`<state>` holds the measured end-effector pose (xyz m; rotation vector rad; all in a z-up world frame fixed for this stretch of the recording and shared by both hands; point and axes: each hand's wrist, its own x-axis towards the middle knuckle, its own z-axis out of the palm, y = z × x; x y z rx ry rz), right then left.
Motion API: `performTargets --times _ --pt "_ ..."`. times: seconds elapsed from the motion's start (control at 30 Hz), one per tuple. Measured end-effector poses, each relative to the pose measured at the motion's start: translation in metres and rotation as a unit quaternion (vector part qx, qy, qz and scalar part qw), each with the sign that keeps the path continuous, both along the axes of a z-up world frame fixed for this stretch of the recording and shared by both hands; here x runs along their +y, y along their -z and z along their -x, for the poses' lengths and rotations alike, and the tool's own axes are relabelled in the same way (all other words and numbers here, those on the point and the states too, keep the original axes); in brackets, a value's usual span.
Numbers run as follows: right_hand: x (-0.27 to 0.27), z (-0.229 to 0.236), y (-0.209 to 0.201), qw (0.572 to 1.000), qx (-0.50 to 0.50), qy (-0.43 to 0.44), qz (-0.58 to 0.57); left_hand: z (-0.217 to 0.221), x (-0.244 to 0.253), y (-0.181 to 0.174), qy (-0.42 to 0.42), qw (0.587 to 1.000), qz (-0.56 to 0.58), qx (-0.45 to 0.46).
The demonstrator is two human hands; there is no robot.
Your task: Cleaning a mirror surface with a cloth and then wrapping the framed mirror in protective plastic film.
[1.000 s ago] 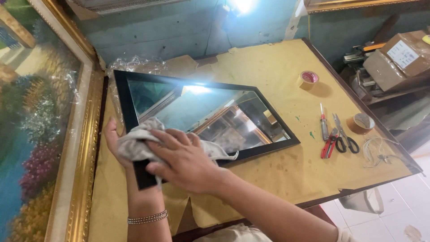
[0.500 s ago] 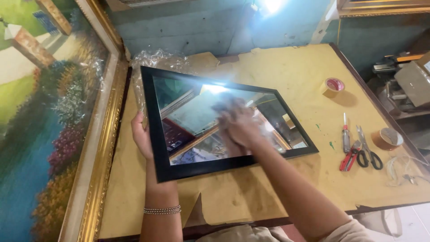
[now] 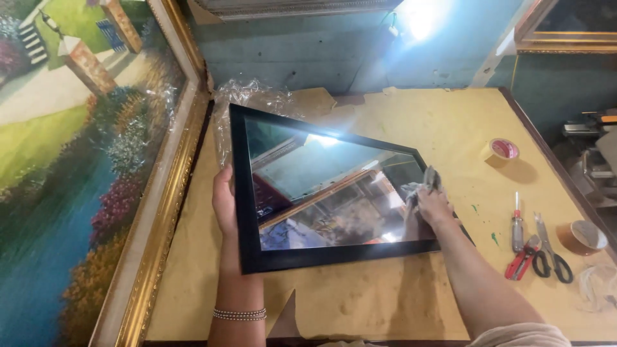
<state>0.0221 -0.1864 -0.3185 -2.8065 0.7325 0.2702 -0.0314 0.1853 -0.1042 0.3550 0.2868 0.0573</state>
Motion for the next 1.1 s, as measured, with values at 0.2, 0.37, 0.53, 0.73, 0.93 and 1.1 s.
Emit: performTargets --times 0.2,0.37,0.53,0.73,0.93,1.1 --pt "0.204 0.030 -0.202 0.953 -0.169 -0.131 -0.214 0.002 -0.013 -0.008 0.002 1.000 0.008 0.007" --pt "0.249 0.009 -0.210 0.860 -0.234 -0.409 -0.196 -0.011 -0.011 0.005 0.004 1.000 0.017 -0.021" --pt "0.169 -0.027 -0.161 0.918 -0.139 -0.284 -0.239 -0.025 0.015 0.041 0.035 0.997 0.065 -0.021" --pt "0.053 -0.061 -0.059 0.993 0.011 0.021 -0.118 -0.029 0.022 0.045 0.058 0.998 -0.007 0.006" --pt "0.178 -0.054 -0.112 0.878 -0.405 -0.246 0.072 -0.035 0.020 0.045 0.020 0.979 -0.089 0.181" --pt "0.218 -0.030 -0.171 0.834 -0.211 -0.471 -0.195 -0.048 0.001 0.043 0.035 0.983 -0.078 0.164"
